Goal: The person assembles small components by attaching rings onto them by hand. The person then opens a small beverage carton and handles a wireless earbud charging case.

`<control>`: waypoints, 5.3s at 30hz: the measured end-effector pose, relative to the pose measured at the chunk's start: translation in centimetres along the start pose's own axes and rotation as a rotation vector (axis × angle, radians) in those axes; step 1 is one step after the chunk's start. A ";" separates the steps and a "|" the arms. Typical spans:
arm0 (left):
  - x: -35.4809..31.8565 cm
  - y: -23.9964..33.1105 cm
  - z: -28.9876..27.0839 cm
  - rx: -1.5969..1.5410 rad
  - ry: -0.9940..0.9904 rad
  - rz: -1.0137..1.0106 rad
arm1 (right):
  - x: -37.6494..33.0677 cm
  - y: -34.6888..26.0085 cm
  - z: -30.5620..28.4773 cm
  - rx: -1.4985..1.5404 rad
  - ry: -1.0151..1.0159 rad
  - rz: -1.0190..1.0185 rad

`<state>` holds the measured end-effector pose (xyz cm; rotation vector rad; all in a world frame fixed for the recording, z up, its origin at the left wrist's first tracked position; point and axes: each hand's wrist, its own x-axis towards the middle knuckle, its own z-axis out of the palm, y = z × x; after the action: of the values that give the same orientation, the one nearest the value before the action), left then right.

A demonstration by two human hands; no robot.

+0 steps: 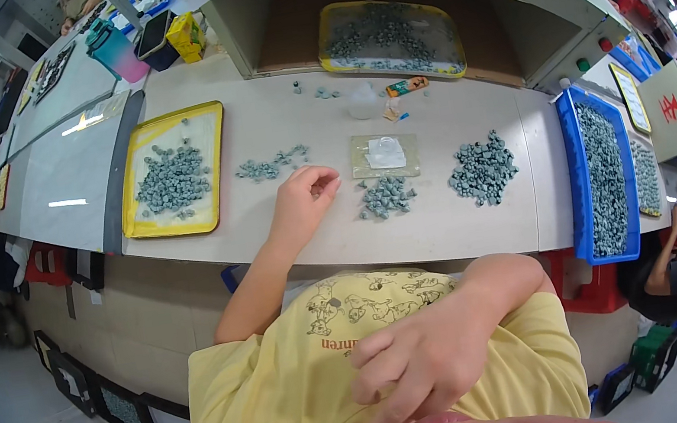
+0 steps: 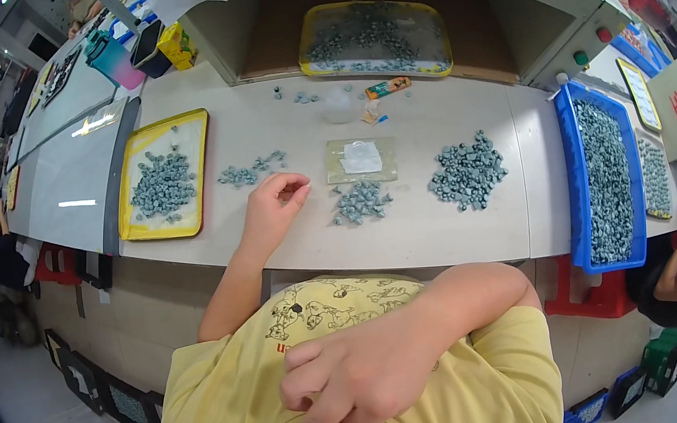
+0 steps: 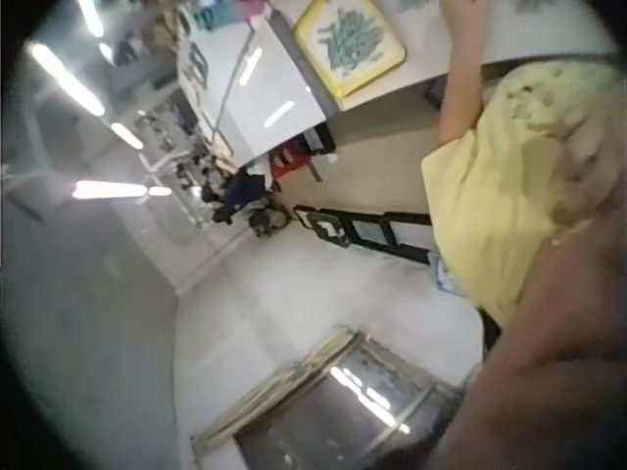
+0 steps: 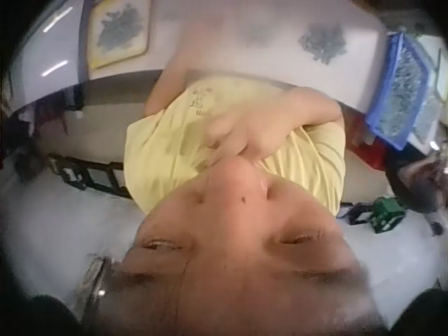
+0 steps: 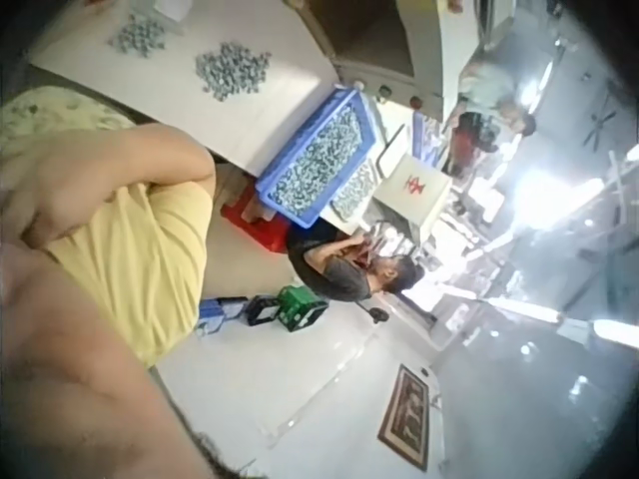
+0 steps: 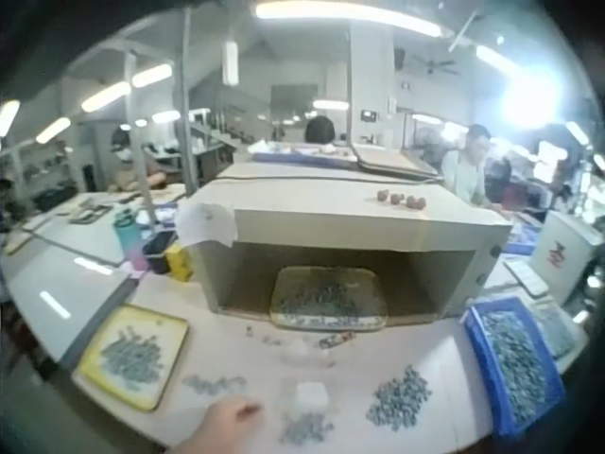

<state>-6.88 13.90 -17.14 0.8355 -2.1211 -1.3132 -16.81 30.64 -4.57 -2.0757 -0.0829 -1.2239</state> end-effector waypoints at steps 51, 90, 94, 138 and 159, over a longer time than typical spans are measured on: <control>1.6 -0.4 -6.2 -0.038 0.172 0.014 | 1.8 1.3 -1.1 0.263 -0.117 -0.050; 31.8 -9.9 -39.5 0.665 0.621 -0.566 | -1.5 9.9 -4.8 -0.320 0.612 1.074; 30.4 -11.8 -41.2 0.591 0.781 -0.361 | -1.5 9.5 -4.5 -0.307 0.592 1.034; 37.7 -14.1 -40.2 0.680 0.327 -0.268 | -0.7 12.2 -5.3 -0.427 0.610 1.121; 32.3 -10.0 -40.3 0.360 0.189 0.213 | 7.0 16.7 -11.0 -0.858 0.278 0.841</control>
<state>1.20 -37.06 -6.75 0.8094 -2.2512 -0.7256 -14.62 9.58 -4.91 -2.1452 1.5097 -1.0402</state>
